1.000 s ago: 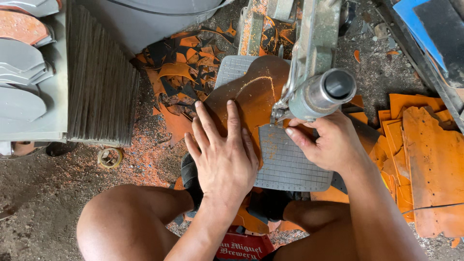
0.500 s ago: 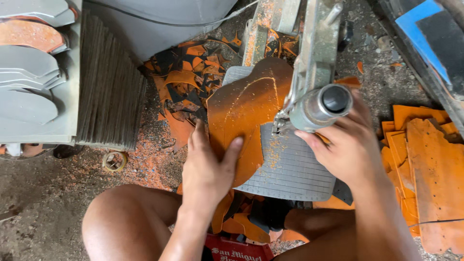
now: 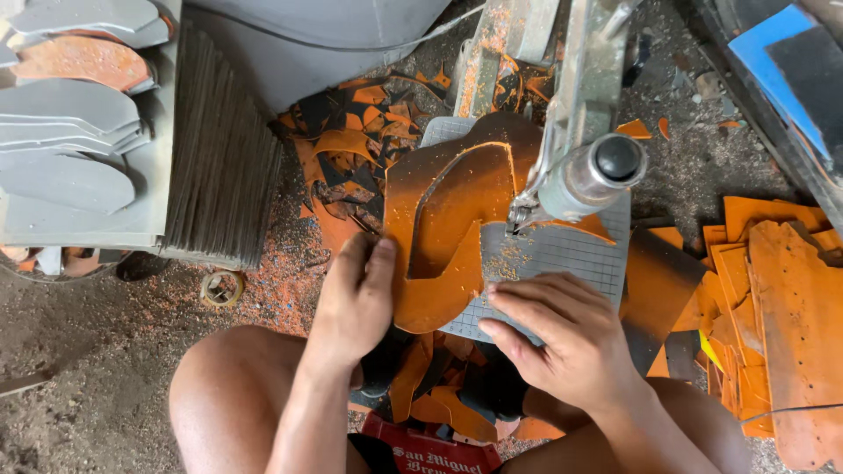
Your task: The person uses a band saw to cut orange rubber sheets into shoe sole shapes. They guide the material through the blade, rotate it to follow the pattern, and remove the finished pieces.
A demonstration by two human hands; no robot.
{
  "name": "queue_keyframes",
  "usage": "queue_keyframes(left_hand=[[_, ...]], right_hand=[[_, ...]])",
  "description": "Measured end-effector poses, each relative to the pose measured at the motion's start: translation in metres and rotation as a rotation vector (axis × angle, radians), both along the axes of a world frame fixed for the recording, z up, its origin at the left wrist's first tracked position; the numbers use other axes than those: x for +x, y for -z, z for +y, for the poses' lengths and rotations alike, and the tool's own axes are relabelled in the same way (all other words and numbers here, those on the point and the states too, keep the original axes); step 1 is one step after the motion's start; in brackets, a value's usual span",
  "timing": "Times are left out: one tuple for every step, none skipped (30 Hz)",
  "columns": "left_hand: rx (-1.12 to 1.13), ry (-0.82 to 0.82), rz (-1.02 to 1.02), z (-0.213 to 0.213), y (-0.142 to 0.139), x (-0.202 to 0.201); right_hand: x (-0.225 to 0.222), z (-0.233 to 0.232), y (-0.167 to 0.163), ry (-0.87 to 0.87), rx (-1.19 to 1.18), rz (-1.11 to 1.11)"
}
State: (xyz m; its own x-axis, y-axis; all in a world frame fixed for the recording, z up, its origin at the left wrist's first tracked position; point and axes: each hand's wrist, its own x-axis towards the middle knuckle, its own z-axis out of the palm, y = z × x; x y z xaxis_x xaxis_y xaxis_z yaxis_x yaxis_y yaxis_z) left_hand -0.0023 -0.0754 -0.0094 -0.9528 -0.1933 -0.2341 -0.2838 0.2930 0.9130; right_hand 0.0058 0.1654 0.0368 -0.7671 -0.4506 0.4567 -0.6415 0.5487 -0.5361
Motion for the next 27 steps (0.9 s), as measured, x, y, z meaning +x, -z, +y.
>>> queue_keyframes(left_hand=[[0.084, 0.025, 0.065, -0.003, -0.003, -0.005], [0.17, 0.051, 0.124, -0.008, -0.004, -0.009], [0.257, 0.074, 0.179, -0.012, -0.005, -0.013], [0.299, 0.065, 0.166, -0.016, -0.005, -0.02], [0.339, 0.056, 0.154, -0.021, -0.004, -0.029], [0.378, 0.047, 0.14, -0.024, -0.001, -0.038], [0.474, 0.023, 0.153, -0.025, 0.002, -0.048], [0.569, 0.003, 0.169, -0.025, 0.005, -0.059], [0.665, -0.017, 0.18, -0.024, 0.008, -0.068], [0.744, -0.062, 0.242, -0.024, 0.011, -0.077], [0.824, -0.107, 0.303, -0.023, 0.013, -0.085], [0.907, -0.153, 0.367, -0.023, 0.014, -0.091], [0.944, -0.2, 0.377, -0.025, 0.014, -0.093], [0.982, -0.246, 0.388, -0.028, 0.012, -0.095], [1.017, -0.292, 0.397, -0.031, 0.011, -0.096], [0.866, -0.333, 0.283, -0.034, 0.009, -0.094], [0.713, -0.375, 0.172, -0.037, 0.008, -0.09], [0.558, -0.413, 0.064, -0.039, 0.008, -0.086], [0.401, -0.295, 0.109, -0.037, 0.009, -0.078], [0.245, -0.179, 0.151, -0.032, 0.013, -0.065], [0.092, -0.064, 0.191, -0.027, 0.017, -0.053], [-0.038, -0.037, 0.198, -0.024, 0.021, -0.043], [-0.167, -0.009, 0.2, -0.019, 0.026, -0.032], [-0.297, 0.018, 0.199, -0.014, 0.031, -0.022], [-0.153, -0.037, 0.095, -0.007, 0.036, -0.014], [-0.011, -0.094, -0.002, 0.0, 0.042, -0.008], [0.13, -0.15, -0.094, 0.005, 0.044, -0.002]], right_hand=[[0.002, -0.002, 0.002, 0.04, -0.01, -0.033], [0.005, -0.004, 0.003, 0.079, -0.019, -0.071], [0.008, -0.006, 0.004, 0.116, -0.027, -0.112], [0.01, -0.009, 0.004, 0.108, -0.012, -0.095], [0.01, -0.015, 0.006, 0.098, 0.002, -0.077], [0.011, -0.022, 0.007, 0.089, 0.015, -0.059], [0.008, -0.028, 0.008, 0.063, 0.108, 0.001], [0.003, -0.034, 0.01, 0.04, 0.2, 0.065], [-0.002, -0.039, 0.01, 0.017, 0.292, 0.124], [-0.005, -0.043, 0.011, 0.016, 0.344, 0.119], [-0.008, -0.046, 0.012, 0.016, 0.395, 0.113], [-0.009, -0.046, 0.011, 0.015, 0.449, 0.108], [-0.007, -0.043, 0.01, -0.025, 0.461, 0.105], [-0.002, -0.039, 0.008, -0.065, 0.472, 0.103], [0.003, -0.034, 0.006, -0.104, 0.481, 0.099], [0.012, -0.028, 0.003, -0.147, 0.428, 0.063], [0.023, -0.021, 0.0, -0.194, 0.374, 0.028], [0.031, -0.013, -0.003, -0.24, 0.318, -0.003], [0.037, -0.005, -0.005, -0.286, 0.246, -0.088], [0.042, 0.007, -0.008, -0.332, 0.174, -0.176], [0.044, 0.018, -0.01, -0.379, 0.104, -0.265], [0.042, 0.028, -0.01, -0.274, 0.072, -0.261], [0.039, 0.039, -0.011, -0.168, 0.041, -0.262], [0.035, 0.046, -0.011, -0.066, 0.011, -0.265], [0.031, 0.051, -0.011, 0.083, 0.013, -0.193], [0.022, 0.056, -0.01, 0.229, 0.012, -0.114], [0.012, 0.059, -0.009, 0.278, 0.038, -0.049]])
